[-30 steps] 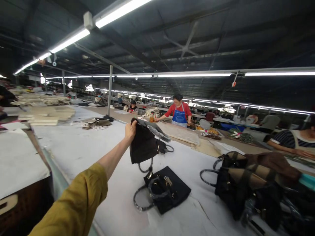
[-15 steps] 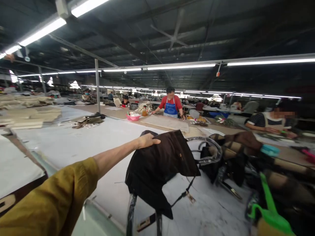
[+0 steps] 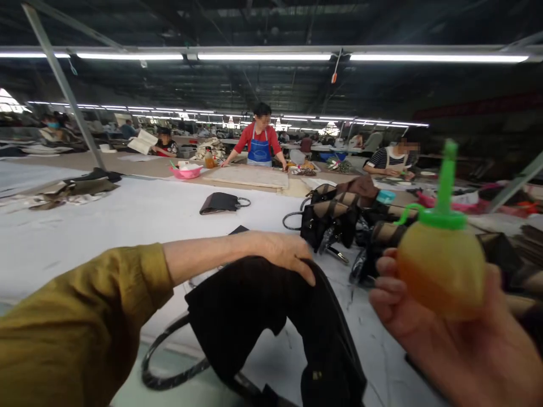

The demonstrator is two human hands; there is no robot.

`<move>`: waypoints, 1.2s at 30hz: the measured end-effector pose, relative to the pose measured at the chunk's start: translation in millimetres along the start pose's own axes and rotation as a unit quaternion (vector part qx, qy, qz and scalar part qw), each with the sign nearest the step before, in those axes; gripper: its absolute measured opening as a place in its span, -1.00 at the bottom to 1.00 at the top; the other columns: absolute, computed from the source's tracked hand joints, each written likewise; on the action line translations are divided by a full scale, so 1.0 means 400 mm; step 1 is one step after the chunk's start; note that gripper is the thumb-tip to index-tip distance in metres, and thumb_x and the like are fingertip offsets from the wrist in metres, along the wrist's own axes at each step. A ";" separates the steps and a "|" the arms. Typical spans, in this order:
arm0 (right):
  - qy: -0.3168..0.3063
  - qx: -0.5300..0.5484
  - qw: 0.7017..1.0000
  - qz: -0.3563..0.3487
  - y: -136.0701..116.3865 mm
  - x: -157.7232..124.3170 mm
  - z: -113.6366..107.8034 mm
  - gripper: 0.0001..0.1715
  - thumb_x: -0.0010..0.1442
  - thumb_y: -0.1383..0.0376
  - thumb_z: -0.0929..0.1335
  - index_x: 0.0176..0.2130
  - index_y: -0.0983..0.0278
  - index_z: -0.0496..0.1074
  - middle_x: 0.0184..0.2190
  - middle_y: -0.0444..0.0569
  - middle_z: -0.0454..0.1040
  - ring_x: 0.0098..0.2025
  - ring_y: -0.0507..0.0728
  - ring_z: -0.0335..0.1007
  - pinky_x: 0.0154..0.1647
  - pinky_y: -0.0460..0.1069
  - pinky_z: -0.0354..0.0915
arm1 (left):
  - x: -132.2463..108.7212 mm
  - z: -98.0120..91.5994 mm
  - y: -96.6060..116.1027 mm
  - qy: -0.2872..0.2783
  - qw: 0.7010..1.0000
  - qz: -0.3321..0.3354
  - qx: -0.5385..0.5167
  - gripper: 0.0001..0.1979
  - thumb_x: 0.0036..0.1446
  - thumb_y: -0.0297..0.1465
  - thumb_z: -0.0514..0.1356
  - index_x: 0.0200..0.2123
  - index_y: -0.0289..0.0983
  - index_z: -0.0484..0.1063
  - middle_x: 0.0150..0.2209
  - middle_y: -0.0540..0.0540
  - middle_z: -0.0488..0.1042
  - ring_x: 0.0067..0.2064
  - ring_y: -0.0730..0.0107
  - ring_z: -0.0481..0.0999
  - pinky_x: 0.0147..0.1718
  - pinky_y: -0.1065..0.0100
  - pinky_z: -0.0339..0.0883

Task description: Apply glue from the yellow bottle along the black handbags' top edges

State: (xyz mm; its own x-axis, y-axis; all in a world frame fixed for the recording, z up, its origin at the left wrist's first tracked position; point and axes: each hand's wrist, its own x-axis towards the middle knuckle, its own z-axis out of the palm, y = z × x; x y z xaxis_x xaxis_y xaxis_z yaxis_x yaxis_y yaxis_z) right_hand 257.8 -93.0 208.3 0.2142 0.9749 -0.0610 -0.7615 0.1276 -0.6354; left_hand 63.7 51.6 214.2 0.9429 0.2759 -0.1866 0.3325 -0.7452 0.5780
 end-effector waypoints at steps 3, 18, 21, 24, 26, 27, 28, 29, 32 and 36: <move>-0.040 0.033 0.996 0.070 0.069 0.014 0.056 -0.51 -0.08 0.01 0.48 -0.21 0.26 0.50 -0.34 0.07 0.53 -0.31 0.21 0.47 -0.27 0.13 0.43 | 0.051 0.063 0.009 -0.045 0.998 0.050 0.014 -0.76 0.01 -0.23 0.23 -0.37 -0.29 0.51 -0.51 0.04 0.46 -0.44 0.45 0.40 -0.46 0.49 0.24; -0.032 -0.006 0.997 0.066 0.173 0.020 0.009 -0.50 0.01 -0.04 0.41 -0.17 0.25 0.50 -0.34 0.05 0.54 -0.18 0.30 0.43 -0.02 0.39 0.23 | -0.136 0.155 -0.041 0.044 0.956 -0.286 0.052 -0.86 -0.10 -0.46 0.22 -0.38 -0.23 0.50 -0.46 -0.01 0.50 -0.38 0.36 0.46 -0.48 0.48 0.21; -0.009 0.001 0.997 0.072 0.165 0.016 0.018 -0.55 -0.02 -0.01 0.44 -0.22 0.23 0.52 -0.36 0.04 0.54 -0.20 0.30 0.44 -0.06 0.42 0.25 | -0.132 0.097 -0.069 0.090 0.966 -0.244 0.001 -0.85 -0.08 -0.54 0.17 -0.41 -0.28 0.51 -0.50 0.04 0.47 -0.40 0.47 0.42 -0.47 0.54 0.18; -0.011 0.023 0.998 0.061 0.137 0.012 0.036 -0.60 -0.02 -0.01 0.43 -0.24 0.18 0.52 -0.39 0.01 0.54 -0.24 0.29 0.45 -0.12 0.43 0.28 | -0.084 0.007 -0.051 0.081 0.977 -0.193 0.028 -0.78 -0.11 -0.61 0.15 -0.38 -0.31 0.52 -0.54 0.08 0.44 -0.44 0.50 0.38 -0.50 0.54 0.15; -0.026 0.031 0.998 0.040 0.116 0.011 0.050 -0.60 -0.01 -0.01 0.42 -0.22 0.16 0.52 -0.39 0.00 0.53 -0.25 0.26 0.45 -0.13 0.39 0.31 | -0.038 -0.045 -0.019 0.058 0.980 -0.169 0.092 -0.79 -0.14 -0.63 0.16 -0.41 -0.32 0.52 -0.59 0.09 0.40 -0.47 0.50 0.35 -0.51 0.53 0.15; -0.035 0.032 0.998 0.032 0.109 0.012 0.056 -0.59 0.00 -0.02 0.42 -0.21 0.15 0.51 -0.39 -0.01 0.53 -0.25 0.24 0.45 -0.12 0.35 0.33 | -0.014 -0.062 -0.002 0.041 0.979 -0.157 0.127 -0.80 -0.15 -0.64 0.17 -0.43 -0.33 0.52 -0.60 0.09 0.39 -0.47 0.50 0.35 -0.51 0.51 0.15; -0.044 0.031 0.998 0.029 0.104 0.013 0.061 -0.57 -0.01 -0.02 0.43 -0.18 0.15 0.50 -0.38 -0.01 0.53 -0.25 0.22 0.45 -0.11 0.31 0.34 | 0.009 -0.070 0.014 0.024 0.976 -0.148 0.159 -0.81 -0.16 -0.64 0.18 -0.44 -0.33 0.52 -0.60 0.08 0.39 -0.48 0.48 0.34 -0.51 0.50 0.15; -0.050 0.028 0.998 0.028 0.103 0.015 0.063 -0.55 -0.01 -0.02 0.43 -0.17 0.16 0.49 -0.37 -0.01 0.53 -0.25 0.21 0.45 -0.10 0.27 0.35 | 0.030 -0.070 0.026 0.008 0.972 -0.141 0.186 -0.81 -0.17 -0.65 0.18 -0.46 -0.33 0.52 -0.61 0.06 0.39 -0.48 0.47 0.34 -0.51 0.48 0.16; -0.054 0.017 0.998 0.027 0.120 0.022 0.056 -0.55 0.00 -0.01 0.43 -0.16 0.18 0.49 -0.34 0.00 0.53 -0.24 0.19 0.45 -0.11 0.21 0.36 | 0.074 -0.026 0.030 -0.023 0.966 -0.130 0.221 -0.84 -0.14 -0.63 0.18 -0.47 -0.33 0.51 -0.59 0.01 0.42 -0.47 0.41 0.35 -0.54 0.44 0.15; -0.040 0.017 0.998 0.053 0.162 0.041 0.027 -0.56 0.02 -0.03 0.41 -0.22 0.23 0.51 -0.36 0.00 0.53 -0.26 0.18 0.44 -0.08 0.23 0.33 | 0.077 0.066 -0.023 -0.003 0.968 -0.129 0.215 -0.87 -0.06 -0.53 0.15 -0.42 -0.28 0.49 -0.47 -0.06 0.48 -0.41 0.30 0.43 -0.57 0.40 0.16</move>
State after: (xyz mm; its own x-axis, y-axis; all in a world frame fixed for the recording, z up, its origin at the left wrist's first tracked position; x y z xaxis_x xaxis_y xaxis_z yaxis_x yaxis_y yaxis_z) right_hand 205.3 -66.7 174.6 0.0831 0.9946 -0.0627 -0.7981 0.0288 -0.6018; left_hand 90.3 51.0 182.3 0.8266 0.4840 -0.2870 0.5338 -0.8359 0.1277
